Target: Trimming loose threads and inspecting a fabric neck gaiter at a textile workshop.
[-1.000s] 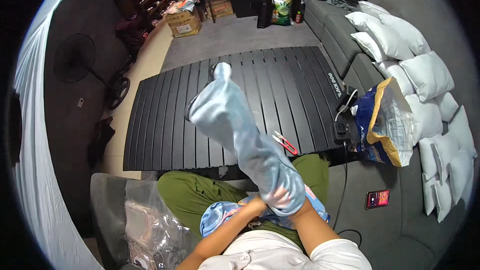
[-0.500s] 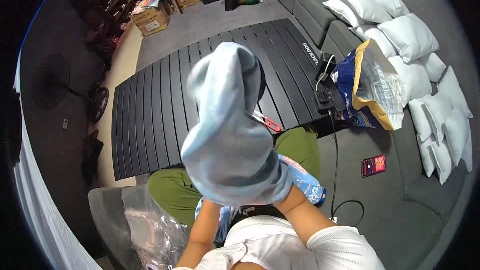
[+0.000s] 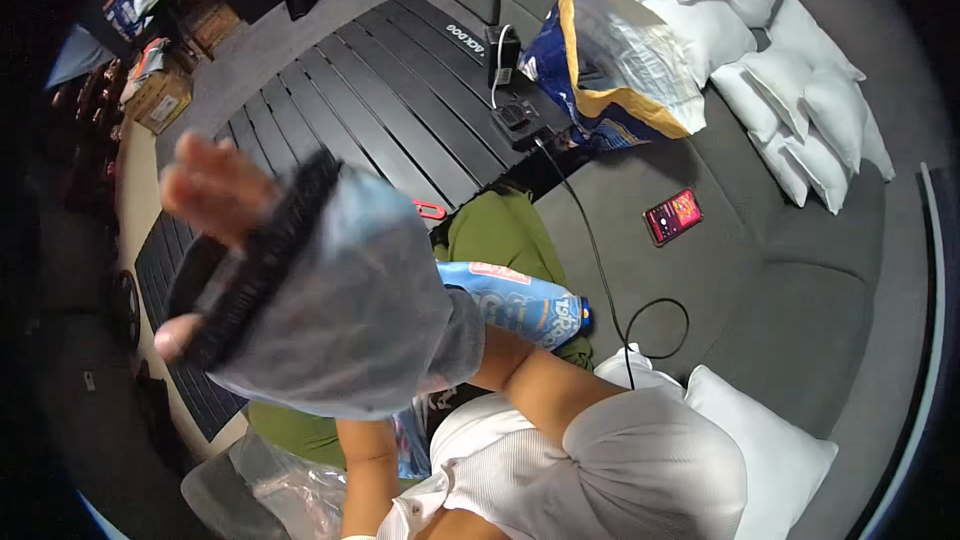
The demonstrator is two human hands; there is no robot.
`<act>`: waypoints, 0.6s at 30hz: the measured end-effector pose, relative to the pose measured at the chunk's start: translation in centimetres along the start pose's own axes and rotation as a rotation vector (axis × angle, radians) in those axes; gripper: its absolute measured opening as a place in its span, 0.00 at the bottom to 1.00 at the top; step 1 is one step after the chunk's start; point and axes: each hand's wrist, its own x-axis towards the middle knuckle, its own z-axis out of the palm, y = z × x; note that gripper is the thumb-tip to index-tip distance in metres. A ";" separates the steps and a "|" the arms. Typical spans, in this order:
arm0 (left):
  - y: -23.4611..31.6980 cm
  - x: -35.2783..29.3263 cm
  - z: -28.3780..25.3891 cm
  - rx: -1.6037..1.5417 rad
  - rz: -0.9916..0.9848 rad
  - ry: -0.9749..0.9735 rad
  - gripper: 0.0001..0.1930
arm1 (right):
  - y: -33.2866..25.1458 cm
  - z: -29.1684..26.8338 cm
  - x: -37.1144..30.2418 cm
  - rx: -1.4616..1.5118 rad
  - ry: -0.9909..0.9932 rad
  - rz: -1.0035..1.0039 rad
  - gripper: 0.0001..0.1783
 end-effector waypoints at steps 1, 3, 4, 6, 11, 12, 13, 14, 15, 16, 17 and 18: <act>-1.0 -0.4 -0.2 0.016 -0.012 0.011 0.15 | -0.5 0.8 2.0 0.028 0.042 -0.100 0.18; -2.5 -1.2 -0.8 0.049 -0.021 0.034 0.15 | -2.3 1.0 4.3 0.097 0.113 -0.303 0.17; -2.0 -1.4 -0.6 0.065 0.031 0.073 0.15 | -2.3 2.8 5.8 0.192 0.138 -0.403 0.16; -2.4 -1.5 -0.4 0.100 0.060 0.101 0.14 | -5.0 2.4 7.1 0.295 0.193 -0.612 0.14; -3.2 0.4 1.3 0.189 0.099 0.198 0.13 | -3.3 4.1 5.0 0.245 0.056 -0.471 0.06; -3.1 0.7 1.6 0.206 0.106 0.216 0.13 | -2.1 5.6 4.2 0.241 0.058 -0.469 0.06; -2.9 2.0 2.2 0.224 0.111 0.234 0.12 | -0.7 6.9 3.1 0.250 0.126 -0.374 0.05; -2.9 2.5 2.5 0.242 0.122 0.254 0.12 | 0.2 8.1 2.1 0.265 0.191 -0.279 0.04; -2.7 3.3 2.9 0.257 0.141 0.277 0.12 | 0.4 9.2 1.2 0.286 0.251 -0.183 0.04; -3.1 3.1 3.2 0.278 0.141 0.288 0.12 | -0.7 9.5 0.8 0.273 0.256 -0.185 0.04; -3.6 1.7 2.6 0.293 0.153 0.309 0.11 | -2.0 10.4 0.4 0.454 0.360 0.018 0.05; -4.0 0.3 2.0 0.309 0.165 0.331 0.11 | -3.1 11.1 0.0 0.633 0.463 0.225 0.10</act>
